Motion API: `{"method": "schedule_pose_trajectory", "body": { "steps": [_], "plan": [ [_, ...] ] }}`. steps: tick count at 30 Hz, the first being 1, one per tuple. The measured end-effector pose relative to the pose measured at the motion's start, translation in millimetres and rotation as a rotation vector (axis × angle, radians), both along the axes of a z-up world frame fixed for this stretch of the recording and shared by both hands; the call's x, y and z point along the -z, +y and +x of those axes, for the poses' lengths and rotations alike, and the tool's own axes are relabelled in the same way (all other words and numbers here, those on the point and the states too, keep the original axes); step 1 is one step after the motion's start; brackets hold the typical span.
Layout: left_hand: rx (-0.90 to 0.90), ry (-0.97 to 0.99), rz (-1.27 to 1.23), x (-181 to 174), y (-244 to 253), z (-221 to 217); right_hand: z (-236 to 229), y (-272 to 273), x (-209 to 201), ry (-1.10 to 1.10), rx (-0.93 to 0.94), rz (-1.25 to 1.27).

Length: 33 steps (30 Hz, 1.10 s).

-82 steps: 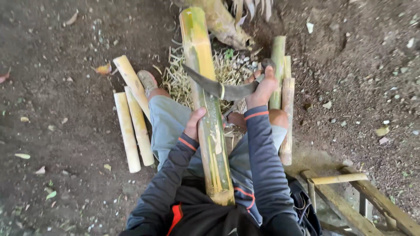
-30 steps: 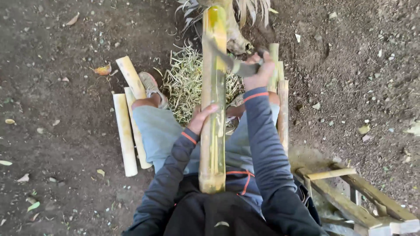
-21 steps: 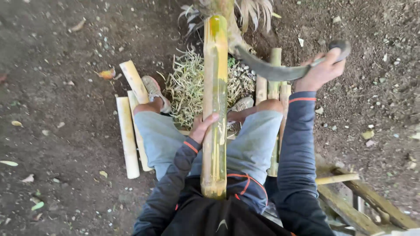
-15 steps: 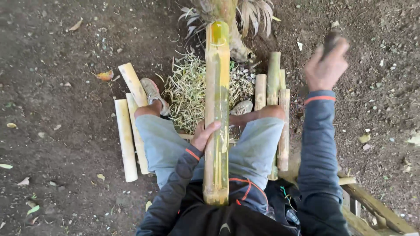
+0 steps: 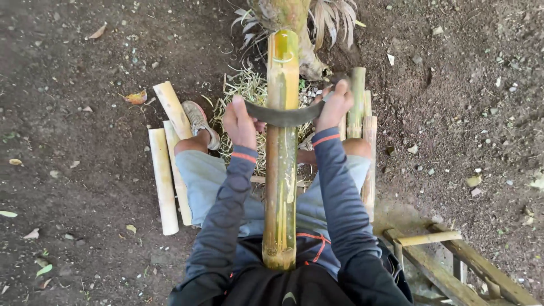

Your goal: The recorder uses a sickle-like blade to shave the outer bark and smooth the surface of a bamboo pole.

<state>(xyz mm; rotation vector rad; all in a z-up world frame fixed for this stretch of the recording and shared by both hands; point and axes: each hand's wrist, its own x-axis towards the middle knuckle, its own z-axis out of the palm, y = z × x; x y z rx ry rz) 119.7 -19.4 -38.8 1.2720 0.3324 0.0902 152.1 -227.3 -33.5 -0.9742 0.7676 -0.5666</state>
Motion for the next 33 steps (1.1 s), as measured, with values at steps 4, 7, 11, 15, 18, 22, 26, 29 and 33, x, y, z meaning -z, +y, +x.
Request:
{"method": "schedule_pose_trajectory", "body": {
  "steps": [4, 7, 11, 15, 18, 22, 26, 29, 33],
  "plan": [
    [-0.157, 0.104, 0.097, -7, -6, 15, 1, 13, 26, -0.030, -0.007, 0.014],
    [-0.135, 0.111, 0.004, 5, -9, 8, -1, 11, 34, 0.031, 0.023, 0.003],
    [-0.174, 0.094, 0.010, 7, -11, 5, -4, 2, 56, 0.089, -0.017, -0.006],
    [-0.176, 0.122, -0.038, 19, -14, 14, 5, 5, 51, 0.105, -0.012, -0.014],
    [-0.189, 0.159, -0.031, 21, -18, 19, 9, 6, 43, 0.120, -0.006, -0.023],
    [-0.208, 0.191, 0.010, 19, -17, 25, 15, 4, 38, 0.132, -0.071, -0.051],
    [-0.176, 0.136, -0.068, 39, -23, 66, 48, -5, 53, 0.151, -0.029, -0.029],
    [-0.189, 0.027, 0.107, 70, -26, 101, 81, -25, 95, 0.110, 0.049, -0.042],
    [-0.094, 0.018, 0.013, 49, -26, 128, 104, -25, 81, 0.083, 0.080, -0.119]
  ]
}}
